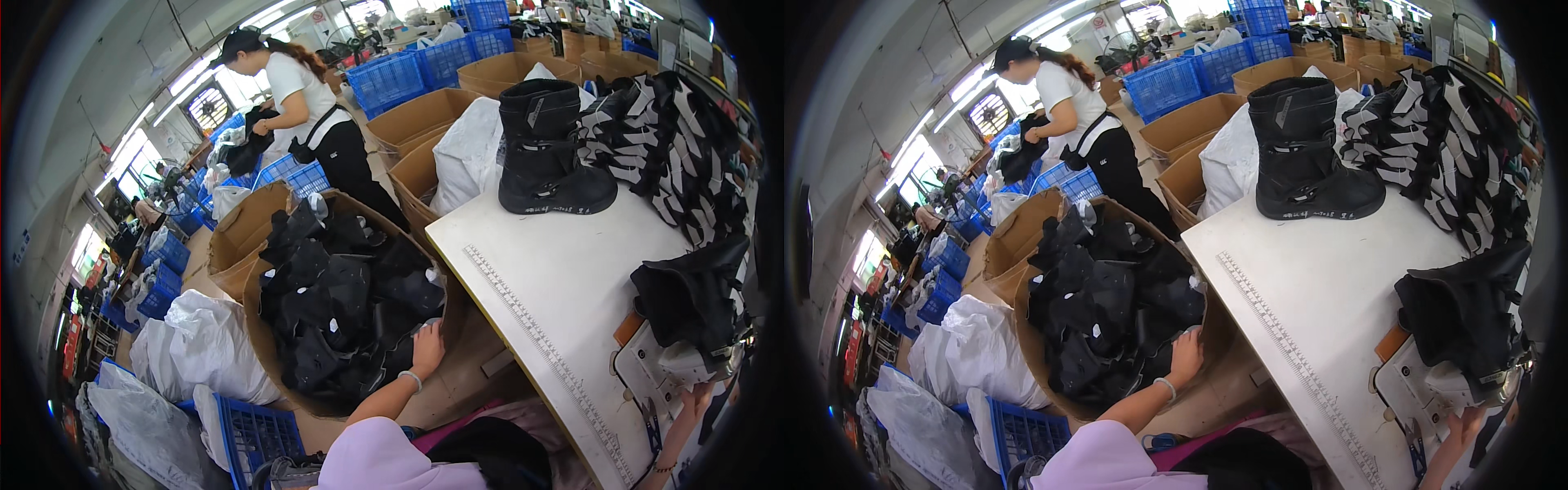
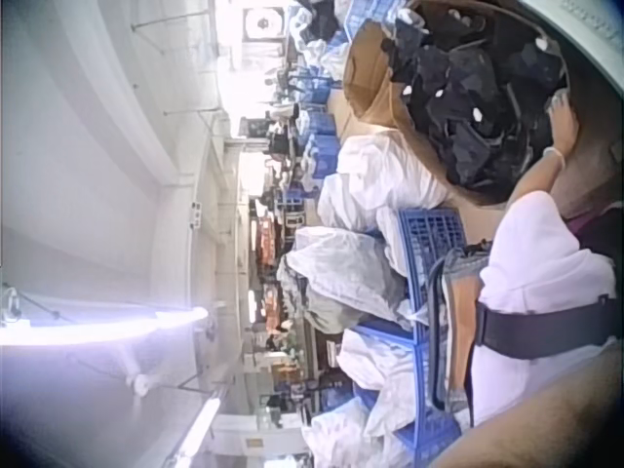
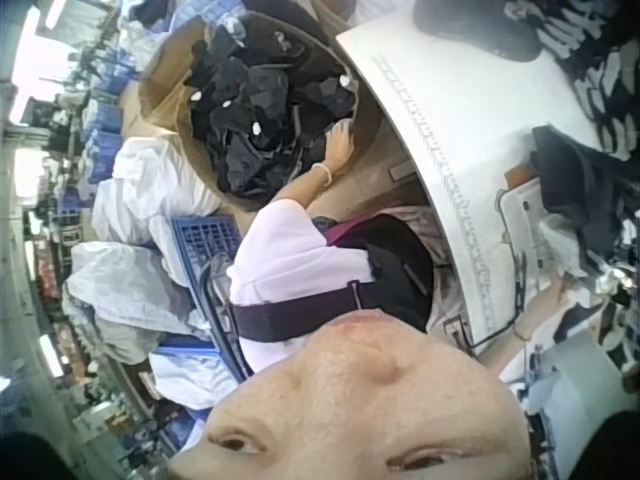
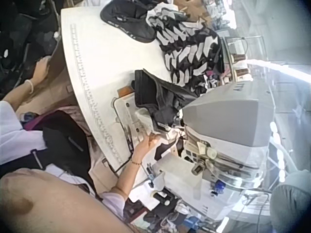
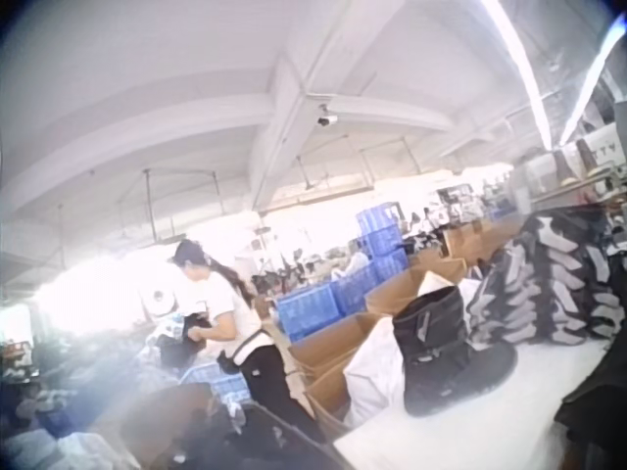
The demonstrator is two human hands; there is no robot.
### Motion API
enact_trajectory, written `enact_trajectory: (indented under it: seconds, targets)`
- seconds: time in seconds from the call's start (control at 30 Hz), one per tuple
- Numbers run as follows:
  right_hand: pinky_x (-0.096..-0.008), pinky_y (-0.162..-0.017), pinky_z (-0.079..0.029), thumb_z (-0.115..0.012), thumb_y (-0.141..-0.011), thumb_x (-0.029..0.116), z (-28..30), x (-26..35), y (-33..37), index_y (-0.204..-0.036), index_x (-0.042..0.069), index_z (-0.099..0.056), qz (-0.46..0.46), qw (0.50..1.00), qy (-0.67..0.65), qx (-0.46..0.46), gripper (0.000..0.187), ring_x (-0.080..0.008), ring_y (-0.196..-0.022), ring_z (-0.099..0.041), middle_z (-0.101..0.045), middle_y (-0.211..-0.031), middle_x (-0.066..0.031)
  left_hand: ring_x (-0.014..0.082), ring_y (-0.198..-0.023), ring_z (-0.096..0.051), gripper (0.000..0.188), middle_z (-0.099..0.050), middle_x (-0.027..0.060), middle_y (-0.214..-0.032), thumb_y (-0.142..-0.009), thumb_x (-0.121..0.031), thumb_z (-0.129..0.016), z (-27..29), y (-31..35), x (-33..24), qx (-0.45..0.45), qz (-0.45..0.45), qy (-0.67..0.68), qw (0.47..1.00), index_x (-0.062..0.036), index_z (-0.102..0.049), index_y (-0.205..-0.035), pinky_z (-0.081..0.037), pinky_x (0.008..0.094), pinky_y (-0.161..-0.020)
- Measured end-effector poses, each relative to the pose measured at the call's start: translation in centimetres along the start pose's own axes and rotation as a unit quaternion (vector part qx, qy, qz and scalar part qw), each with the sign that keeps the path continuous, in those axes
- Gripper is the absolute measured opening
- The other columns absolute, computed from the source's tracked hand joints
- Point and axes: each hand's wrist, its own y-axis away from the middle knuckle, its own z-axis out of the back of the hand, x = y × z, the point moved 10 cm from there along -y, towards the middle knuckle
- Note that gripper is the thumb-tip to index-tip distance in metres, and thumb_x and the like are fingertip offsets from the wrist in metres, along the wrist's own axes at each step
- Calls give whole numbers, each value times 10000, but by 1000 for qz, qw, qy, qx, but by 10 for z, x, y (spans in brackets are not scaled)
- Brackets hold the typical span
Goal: The person sews the upper components of a black boot using an industrial sewing machine, joining the material with thread.
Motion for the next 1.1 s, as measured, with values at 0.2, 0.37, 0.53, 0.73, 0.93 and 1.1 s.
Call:
enact_trajectory:
  seconds: [0.2, 0.37, 0.53, 0.73, 0.93, 1.1]
  targets:
    - [-385, -1021, -265, -627, -696, 157, -64, 72, -7, -1378, -35, -199, -28, 999, 34, 13, 828, -320, -1242, -357, -326, -1364, -188, 273, -1013, -501, 425, -537, 132, -1037, -804, -108, -543, 1, 0, -1, 7, 7, 1, 1000, -79, -418, -1209, -376, 401, -849]
    - [-378, -1014, -277, -626, -704, 159, -45, 56, -3, -1376, -26, -218, -49, 997, 58, 23, 808, -323, -1233, -370, -333, -1361, -183, 276, -1016, -500, 424, -539, 133, -1036, -806, -106, -540, 2, -1, 0, 5, 10, 10, 1000, -82, -418, -1210, -376, 402, -853]
    - [-370, -1007, -289, -625, -711, 161, -38, 69, 1, -1374, -16, -236, -69, 993, 89, 25, 788, -326, -1224, -383, -340, -1359, -178, 285, -1011, -502, 429, -540, 140, -1043, -802, -106, -540, 10, -3, -8, -28, 3, 37, 999, -82, -426, -1215, -376, 401, -865]
    - [-370, -988, -305, -620, -723, 178, -31, 59, 3, -1347, -5, -269, 0, 998, 54, 31, 739, -311, -1200, -394, -359, -1329, -166, 302, -1008, -499, 430, -537, 148, -1049, -800, -104, -541, 14, 3, 2, -35, 28, 64, 997, -78, -427, -1214, -368, 415, -883]
    - [-375, -956, -327, -612, -742, 209, -24, 126, 32, -1296, 9, -319, 161, 987, -5, -28, 658, -279, -1159, -406, -391, -1272, -147, 300, -990, -503, 417, -537, 138, -1055, -795, -115, -546, 11, 4, 2, -50, 22, 58, 997, -87, -442, -1198, -378, 416, -861]
    - [-379, -928, -345, -605, -758, 235, -16, 186, 56, -1254, 20, -360, 299, 951, -37, -64, 593, -252, -1125, -415, -417, -1224, -130, 294, -976, -504, 409, -540, 124, -1062, -793, -120, -543, 16, 3, -6, -47, 11, 61, 997, -86, -448, -1189, -383, 417, -842]
